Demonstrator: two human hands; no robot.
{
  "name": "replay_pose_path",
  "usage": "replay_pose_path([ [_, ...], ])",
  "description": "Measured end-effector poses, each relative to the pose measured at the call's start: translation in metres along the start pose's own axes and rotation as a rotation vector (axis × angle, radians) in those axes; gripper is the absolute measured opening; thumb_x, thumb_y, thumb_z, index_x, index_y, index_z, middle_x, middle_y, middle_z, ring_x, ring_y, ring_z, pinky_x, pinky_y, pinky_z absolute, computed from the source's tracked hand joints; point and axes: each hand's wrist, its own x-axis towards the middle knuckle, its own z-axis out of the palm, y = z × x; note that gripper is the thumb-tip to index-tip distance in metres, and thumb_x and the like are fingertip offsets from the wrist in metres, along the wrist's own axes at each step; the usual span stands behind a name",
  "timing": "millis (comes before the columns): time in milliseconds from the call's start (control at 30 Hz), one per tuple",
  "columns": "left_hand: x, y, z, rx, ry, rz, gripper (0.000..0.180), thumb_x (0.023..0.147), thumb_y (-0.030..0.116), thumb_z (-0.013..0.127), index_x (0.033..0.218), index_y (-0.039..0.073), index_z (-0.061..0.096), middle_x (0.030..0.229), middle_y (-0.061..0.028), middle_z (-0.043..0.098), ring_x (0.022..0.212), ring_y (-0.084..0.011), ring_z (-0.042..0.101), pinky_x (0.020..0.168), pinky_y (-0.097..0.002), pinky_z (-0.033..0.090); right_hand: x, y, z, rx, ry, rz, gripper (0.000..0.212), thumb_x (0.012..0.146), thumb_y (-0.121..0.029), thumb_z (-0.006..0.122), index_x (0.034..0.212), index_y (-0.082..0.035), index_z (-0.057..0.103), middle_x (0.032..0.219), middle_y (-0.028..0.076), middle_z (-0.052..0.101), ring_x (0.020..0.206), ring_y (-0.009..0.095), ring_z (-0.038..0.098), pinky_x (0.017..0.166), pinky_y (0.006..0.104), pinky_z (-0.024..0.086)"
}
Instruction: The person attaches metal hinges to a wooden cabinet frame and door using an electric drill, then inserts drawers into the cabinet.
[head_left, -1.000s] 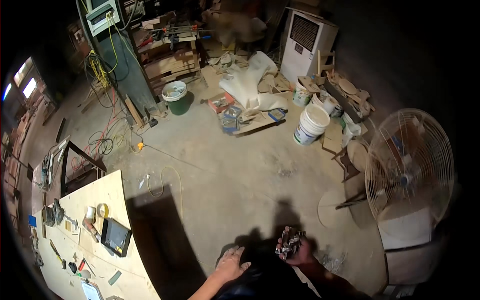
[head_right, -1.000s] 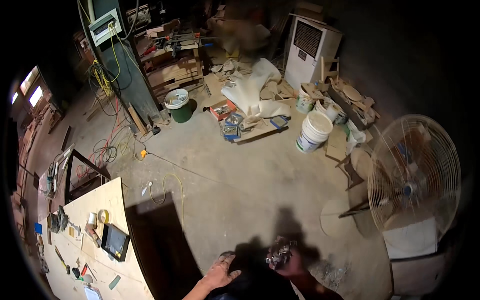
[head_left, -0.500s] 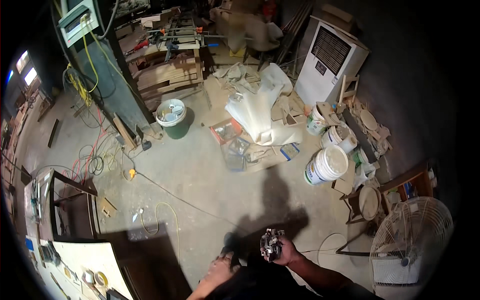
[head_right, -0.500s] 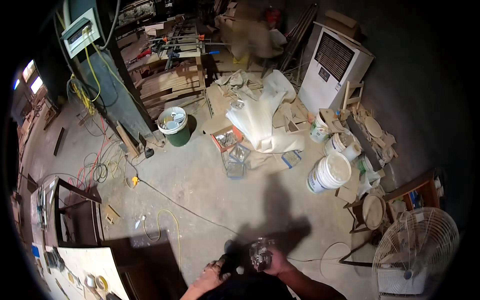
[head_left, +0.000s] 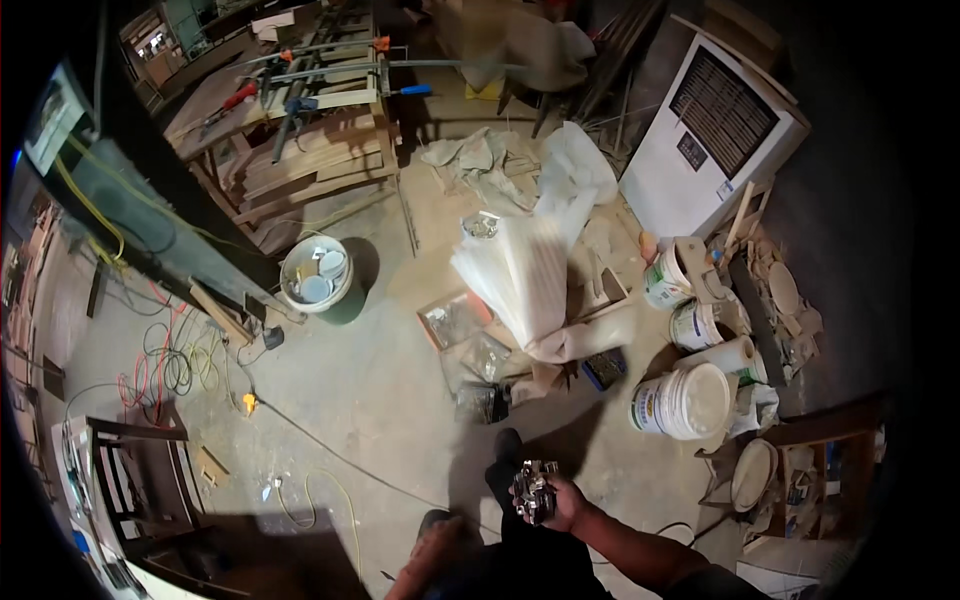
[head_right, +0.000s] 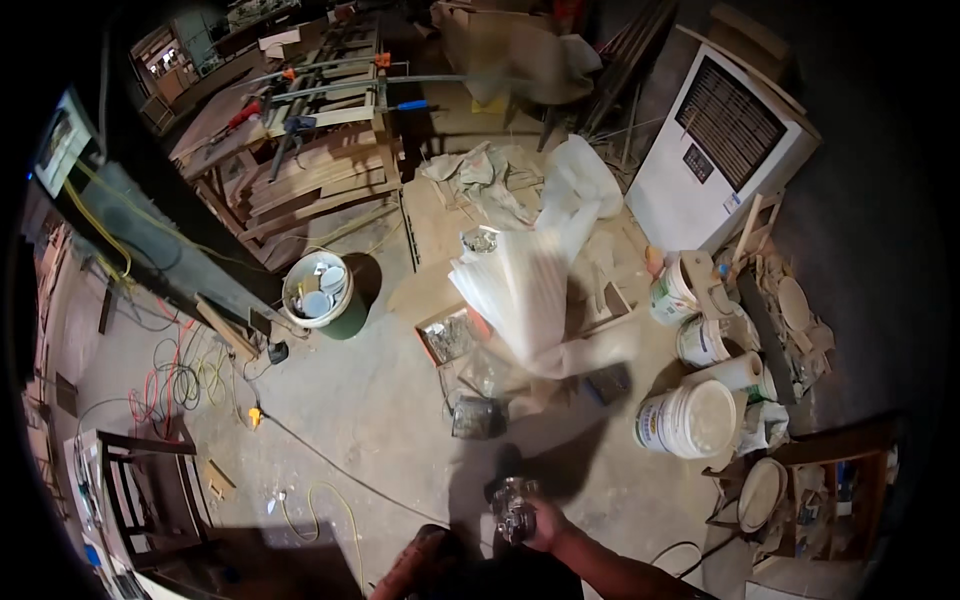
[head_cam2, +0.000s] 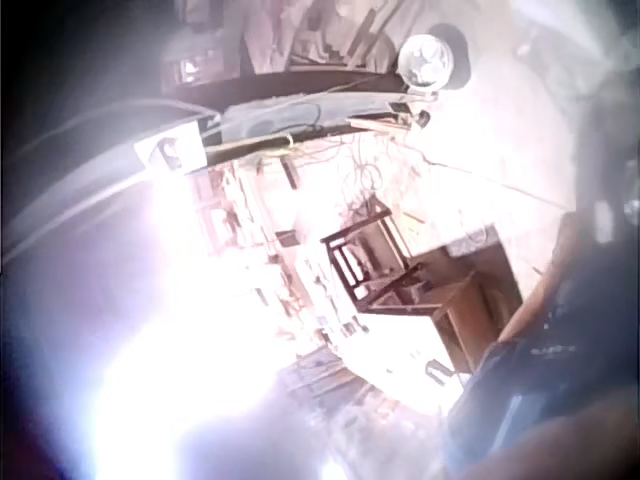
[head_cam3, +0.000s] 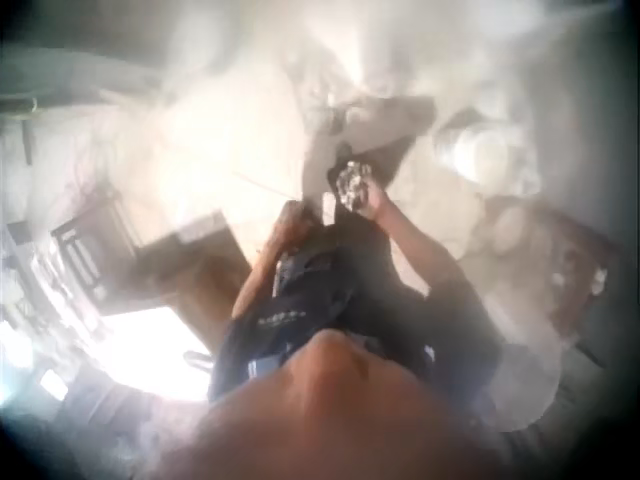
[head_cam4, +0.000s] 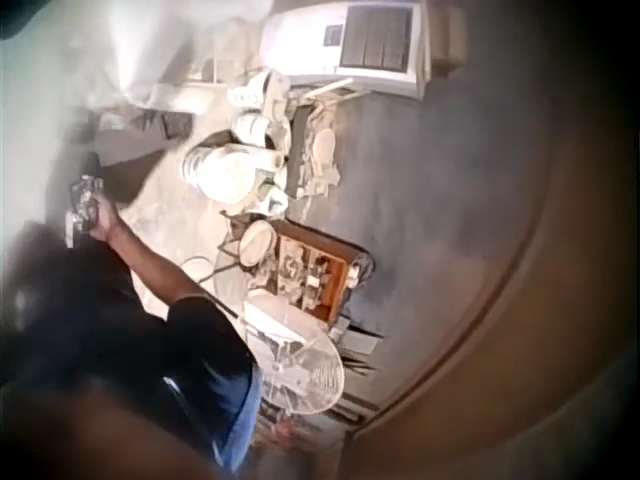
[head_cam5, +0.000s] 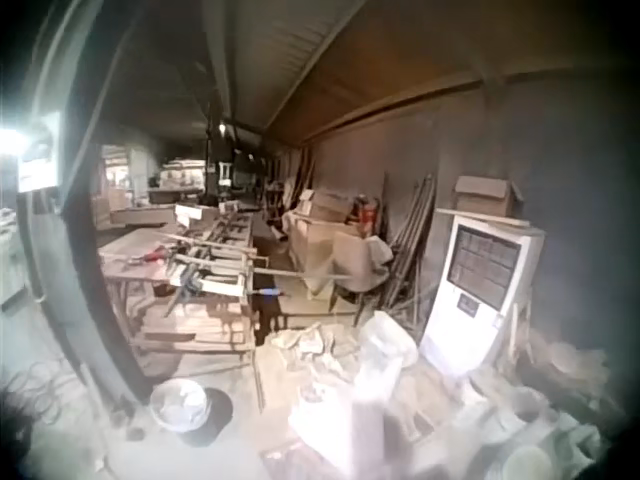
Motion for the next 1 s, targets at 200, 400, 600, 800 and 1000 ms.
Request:
replay_pose_path([
  [200, 0.148, -0.020, 0.004, -0.008, 0.035, 0.129, 0.072, 0.091, 0.042, 0.070, 0.141, -0.007, 0.052, 0.123, -0.0282, 0.065, 0.117, -0.0432, 0.062, 0.102, -0.0483, 0.050, 0.163, -0.161, -0.016, -0.005, -0.011, 0.051, 0.062, 0.095, -0.053, 0.056, 0.135, -0.005, 0.061, 0.128, 0.017, 0.069, 0.105, 0.033, 0.070, 0.076, 0.0465, 0.060],
  [400, 0.283, -0.074, -0.030, -0.025, 0.192, 0.120, 0.058, 0.093, 0.034, 0.073, 0.138, 0.000, 0.057, 0.124, -0.0234, 0.066, 0.115, -0.0396, 0.063, 0.099, -0.0474, 0.052, 0.359, -0.335, 0.032, -0.152, 0.167, -0.268, 0.048, 0.099, -0.046, 0.049, 0.120, -0.007, 0.066, 0.117, 0.017, 0.072, 0.103, 0.032, 0.070, 0.071, 0.0456, 0.061],
  [600, 0.374, -0.143, -0.057, -0.106, 0.226, 0.068, 0.057, 0.092, 0.031, 0.075, 0.136, -0.001, 0.058, 0.126, -0.0229, 0.066, 0.114, -0.0397, 0.064, 0.098, -0.0470, 0.053, 0.503, -0.512, 0.060, -0.377, 0.181, -0.490, 0.060, 0.100, -0.056, 0.053, 0.128, -0.004, 0.061, 0.115, 0.019, 0.070, 0.105, 0.035, 0.068, 0.091, 0.0488, 0.059],
  [800, 0.432, -0.192, -0.033, -0.140, 0.218, -0.032, 0.043, 0.095, 0.023, 0.071, 0.131, 0.001, 0.060, 0.119, -0.0180, 0.068, 0.109, -0.0341, 0.067, 0.093, -0.0443, 0.056, 0.541, -0.446, -0.093, -0.598, 0.557, -0.399, 0.045, 0.104, -0.043, 0.058, 0.130, -0.007, 0.056, 0.114, 0.014, 0.071, 0.100, 0.026, 0.069, 0.088, 0.0426, 0.058],
  [1000, 0.508, -0.175, -0.030, -0.385, -0.027, -0.193, 0.046, 0.091, 0.026, 0.073, 0.128, 0.003, 0.060, 0.118, -0.0221, 0.067, 0.112, -0.0422, 0.063, 0.095, -0.0487, 0.051, 0.471, -0.319, -0.148, -0.834, 0.792, -0.096, 0.030, 0.104, -0.028, 0.060, 0.124, -0.005, 0.063, 0.103, 0.008, 0.073, 0.091, 0.018, 0.071, 0.074, 0.0328, 0.058],
])
